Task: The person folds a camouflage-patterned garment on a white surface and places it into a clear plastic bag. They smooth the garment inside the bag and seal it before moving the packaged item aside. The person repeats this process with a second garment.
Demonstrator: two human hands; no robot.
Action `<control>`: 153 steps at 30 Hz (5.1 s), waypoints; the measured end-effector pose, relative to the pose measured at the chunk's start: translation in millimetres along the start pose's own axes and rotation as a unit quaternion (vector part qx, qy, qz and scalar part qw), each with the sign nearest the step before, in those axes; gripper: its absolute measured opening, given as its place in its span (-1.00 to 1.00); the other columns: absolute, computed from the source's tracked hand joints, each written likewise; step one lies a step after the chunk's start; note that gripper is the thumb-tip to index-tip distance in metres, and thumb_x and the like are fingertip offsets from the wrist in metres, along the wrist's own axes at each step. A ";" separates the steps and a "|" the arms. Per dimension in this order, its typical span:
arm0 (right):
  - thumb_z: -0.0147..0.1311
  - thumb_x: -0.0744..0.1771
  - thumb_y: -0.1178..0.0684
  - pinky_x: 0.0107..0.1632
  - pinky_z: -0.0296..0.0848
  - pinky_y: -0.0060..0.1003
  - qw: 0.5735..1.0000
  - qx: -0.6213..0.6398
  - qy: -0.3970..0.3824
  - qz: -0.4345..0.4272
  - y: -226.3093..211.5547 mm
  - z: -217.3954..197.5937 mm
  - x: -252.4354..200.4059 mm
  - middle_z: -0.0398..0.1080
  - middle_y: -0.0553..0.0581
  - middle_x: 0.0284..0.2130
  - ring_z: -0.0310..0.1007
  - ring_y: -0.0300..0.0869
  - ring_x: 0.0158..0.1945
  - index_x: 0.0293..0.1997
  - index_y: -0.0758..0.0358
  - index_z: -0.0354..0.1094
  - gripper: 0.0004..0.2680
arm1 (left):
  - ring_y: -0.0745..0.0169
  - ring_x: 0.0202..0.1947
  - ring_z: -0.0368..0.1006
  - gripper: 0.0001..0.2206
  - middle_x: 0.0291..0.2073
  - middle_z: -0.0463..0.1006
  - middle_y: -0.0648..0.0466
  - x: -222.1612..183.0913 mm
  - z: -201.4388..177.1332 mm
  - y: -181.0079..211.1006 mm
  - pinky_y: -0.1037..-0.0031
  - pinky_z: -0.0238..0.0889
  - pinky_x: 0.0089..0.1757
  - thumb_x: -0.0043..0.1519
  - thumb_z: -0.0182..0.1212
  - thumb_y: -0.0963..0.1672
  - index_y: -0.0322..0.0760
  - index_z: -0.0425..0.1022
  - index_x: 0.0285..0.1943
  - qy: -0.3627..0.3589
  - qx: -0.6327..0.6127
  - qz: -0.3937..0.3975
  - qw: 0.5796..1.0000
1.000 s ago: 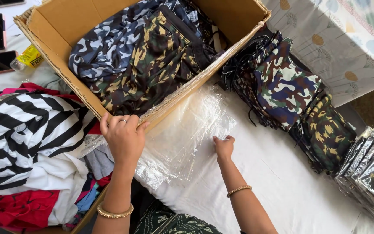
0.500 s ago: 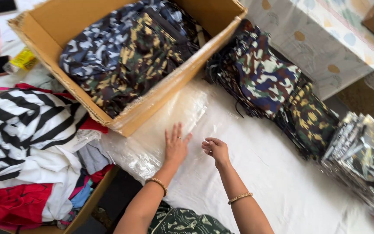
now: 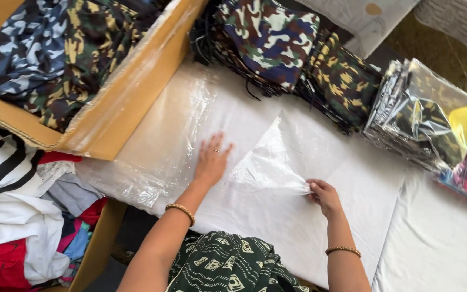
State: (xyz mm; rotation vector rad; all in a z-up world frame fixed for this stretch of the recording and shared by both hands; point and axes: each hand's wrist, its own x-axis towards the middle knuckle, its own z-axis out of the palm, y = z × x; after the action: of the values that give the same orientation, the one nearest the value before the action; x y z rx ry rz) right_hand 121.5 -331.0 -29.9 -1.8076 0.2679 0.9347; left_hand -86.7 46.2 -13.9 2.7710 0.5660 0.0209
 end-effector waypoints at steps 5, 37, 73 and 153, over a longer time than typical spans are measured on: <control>0.14 0.34 0.13 -0.26 0.37 -0.34 0.994 0.025 0.035 -0.105 18.5 -7.7 16.7 0.49 0.05 -0.36 0.40 -0.27 -0.35 0.10 0.30 0.46 -0.78 | 0.07 0.55 -0.30 -0.49 0.56 -0.11 0.06 -15.1 21.5 63.8 -0.04 -0.50 0.39 0.28 0.04 -0.13 0.00 0.23 0.47 -0.097 -0.041 0.183 0.978; 0.20 0.29 -0.39 0.55 -0.23 0.14 0.660 -0.586 0.075 -0.464 82.5 88.5 -72.4 0.04 0.03 0.49 -0.14 -0.09 0.59 0.47 -0.04 0.13 -0.40 | -0.05 0.59 -0.61 0.05 0.61 -0.52 -0.03 -19.7 -42.4 115.5 -0.25 -0.65 0.34 0.03 0.36 0.18 0.25 -0.32 0.65 -0.349 0.120 0.190 0.910; -0.21 0.39 -0.30 0.07 0.49 -0.08 0.947 0.197 -0.230 0.109 83.0 109.3 -128.9 0.52 0.22 -0.03 0.57 -0.05 -0.02 0.21 0.33 0.29 -0.54 | -0.02 0.57 -0.35 -0.43 0.56 -0.06 0.23 0.1 51.5 163.4 -0.27 -0.71 0.36 0.30 -0.16 0.24 0.25 0.20 0.49 -0.308 -0.014 0.237 0.921; 0.05 0.22 0.37 0.36 0.20 -0.10 0.865 -0.268 -0.062 -0.419 38.2 67.4 -78.1 0.49 0.16 0.13 0.36 0.04 0.33 0.06 0.27 0.39 -0.68 | 0.04 0.57 -0.36 -0.34 0.54 -0.01 0.05 -12.2 67.2 65.2 -0.06 -0.54 0.39 0.20 0.09 -0.06 -0.11 0.06 0.56 -0.112 0.035 0.201 0.972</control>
State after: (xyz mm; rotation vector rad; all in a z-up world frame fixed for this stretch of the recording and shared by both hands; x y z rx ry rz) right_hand 15.5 -307.6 -12.3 -2.0423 -0.8938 0.4929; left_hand -68.1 -35.5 -57.3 2.8554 -0.0573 -0.2214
